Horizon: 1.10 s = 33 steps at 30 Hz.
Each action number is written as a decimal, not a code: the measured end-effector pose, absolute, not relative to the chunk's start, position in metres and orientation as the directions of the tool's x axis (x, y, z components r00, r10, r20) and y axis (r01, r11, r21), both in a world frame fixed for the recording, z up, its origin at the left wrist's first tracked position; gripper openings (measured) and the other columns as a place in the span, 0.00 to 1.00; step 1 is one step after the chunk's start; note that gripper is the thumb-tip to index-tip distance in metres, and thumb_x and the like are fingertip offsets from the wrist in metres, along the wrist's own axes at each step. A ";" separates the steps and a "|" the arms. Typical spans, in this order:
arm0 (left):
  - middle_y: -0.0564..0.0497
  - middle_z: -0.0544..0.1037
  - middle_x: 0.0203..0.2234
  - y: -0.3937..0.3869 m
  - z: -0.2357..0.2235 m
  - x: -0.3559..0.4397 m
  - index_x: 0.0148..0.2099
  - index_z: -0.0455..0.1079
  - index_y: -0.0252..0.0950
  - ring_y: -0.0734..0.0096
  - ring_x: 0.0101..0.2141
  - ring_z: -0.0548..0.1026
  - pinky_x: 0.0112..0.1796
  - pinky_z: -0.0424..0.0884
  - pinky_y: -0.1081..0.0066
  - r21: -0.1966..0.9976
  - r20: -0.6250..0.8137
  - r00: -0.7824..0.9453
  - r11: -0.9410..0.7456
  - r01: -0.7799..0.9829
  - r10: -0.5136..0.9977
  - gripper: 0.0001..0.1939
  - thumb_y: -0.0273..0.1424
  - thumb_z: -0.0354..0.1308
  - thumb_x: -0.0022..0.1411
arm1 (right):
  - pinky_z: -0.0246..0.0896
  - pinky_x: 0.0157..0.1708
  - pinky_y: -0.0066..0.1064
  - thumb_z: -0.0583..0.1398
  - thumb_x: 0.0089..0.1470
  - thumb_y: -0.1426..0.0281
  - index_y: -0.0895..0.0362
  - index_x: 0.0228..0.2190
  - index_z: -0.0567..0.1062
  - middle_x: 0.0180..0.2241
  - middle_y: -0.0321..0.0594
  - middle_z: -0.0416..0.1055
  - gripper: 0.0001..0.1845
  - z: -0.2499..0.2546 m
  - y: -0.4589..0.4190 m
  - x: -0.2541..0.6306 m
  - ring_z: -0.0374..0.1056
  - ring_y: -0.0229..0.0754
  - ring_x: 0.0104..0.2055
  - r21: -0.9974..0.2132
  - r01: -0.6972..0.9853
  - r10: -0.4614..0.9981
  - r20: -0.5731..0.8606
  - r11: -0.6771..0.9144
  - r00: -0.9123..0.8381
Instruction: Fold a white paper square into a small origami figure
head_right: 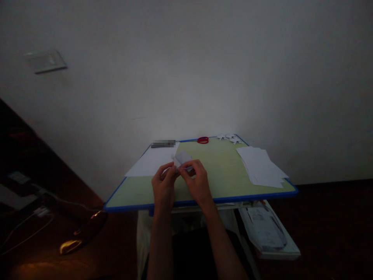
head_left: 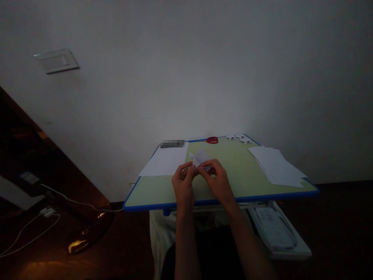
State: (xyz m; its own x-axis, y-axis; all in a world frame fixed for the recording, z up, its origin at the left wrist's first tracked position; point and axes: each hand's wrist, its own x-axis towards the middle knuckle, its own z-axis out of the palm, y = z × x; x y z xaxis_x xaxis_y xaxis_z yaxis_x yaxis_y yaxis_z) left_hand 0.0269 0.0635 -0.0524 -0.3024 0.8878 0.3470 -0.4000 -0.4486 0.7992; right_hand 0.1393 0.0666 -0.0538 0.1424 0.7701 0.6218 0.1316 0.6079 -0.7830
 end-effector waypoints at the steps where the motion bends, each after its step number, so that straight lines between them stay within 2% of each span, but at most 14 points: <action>1: 0.47 0.85 0.30 0.063 -0.052 0.027 0.40 0.79 0.33 0.66 0.32 0.83 0.40 0.79 0.66 0.797 0.346 -0.303 -0.448 -0.404 0.888 0.14 0.34 0.73 0.52 | 0.66 0.36 0.34 0.65 0.58 0.62 0.52 0.32 0.76 0.35 0.38 0.73 0.07 -0.054 0.067 0.139 0.70 0.43 0.36 -0.780 0.135 0.767 0.625 0.611 0.145; 8: 0.47 0.85 0.29 0.061 -0.048 0.029 0.37 0.79 0.33 0.64 0.32 0.83 0.40 0.79 0.64 0.804 0.346 -0.303 -0.447 -0.391 0.888 0.12 0.33 0.73 0.52 | 0.66 0.36 0.33 0.65 0.58 0.63 0.53 0.33 0.75 0.36 0.38 0.73 0.07 -0.055 0.067 0.138 0.70 0.43 0.36 -0.793 0.118 0.777 0.609 0.597 0.160; 18: 0.45 0.86 0.35 0.061 -0.052 0.028 0.43 0.78 0.33 0.61 0.35 0.85 0.44 0.79 0.61 0.823 0.408 -0.240 -0.469 -0.322 0.881 0.16 0.36 0.72 0.55 | 0.64 0.34 0.33 0.67 0.54 0.61 0.54 0.34 0.76 0.33 0.37 0.74 0.10 -0.055 0.067 0.138 0.68 0.41 0.31 -0.846 0.073 0.814 0.530 0.529 0.239; 25: 0.45 0.85 0.36 0.066 -0.056 0.029 0.45 0.78 0.33 0.64 0.36 0.84 0.41 0.79 0.67 0.794 0.392 -0.356 -0.508 -0.334 0.848 0.17 0.36 0.72 0.56 | 0.68 0.34 0.34 0.67 0.55 0.61 0.53 0.36 0.75 0.31 0.37 0.77 0.11 -0.054 0.065 0.137 0.71 0.42 0.30 -0.835 0.006 0.814 0.538 0.550 0.220; 33: 0.44 0.85 0.38 0.065 -0.057 0.028 0.49 0.78 0.34 0.67 0.36 0.82 0.38 0.78 0.70 0.795 0.411 -0.431 -0.547 -0.263 0.804 0.18 0.38 0.70 0.59 | 0.70 0.35 0.35 0.68 0.54 0.60 0.54 0.34 0.76 0.33 0.38 0.77 0.12 -0.056 0.068 0.139 0.74 0.43 0.31 -0.811 0.038 0.781 0.574 0.584 0.247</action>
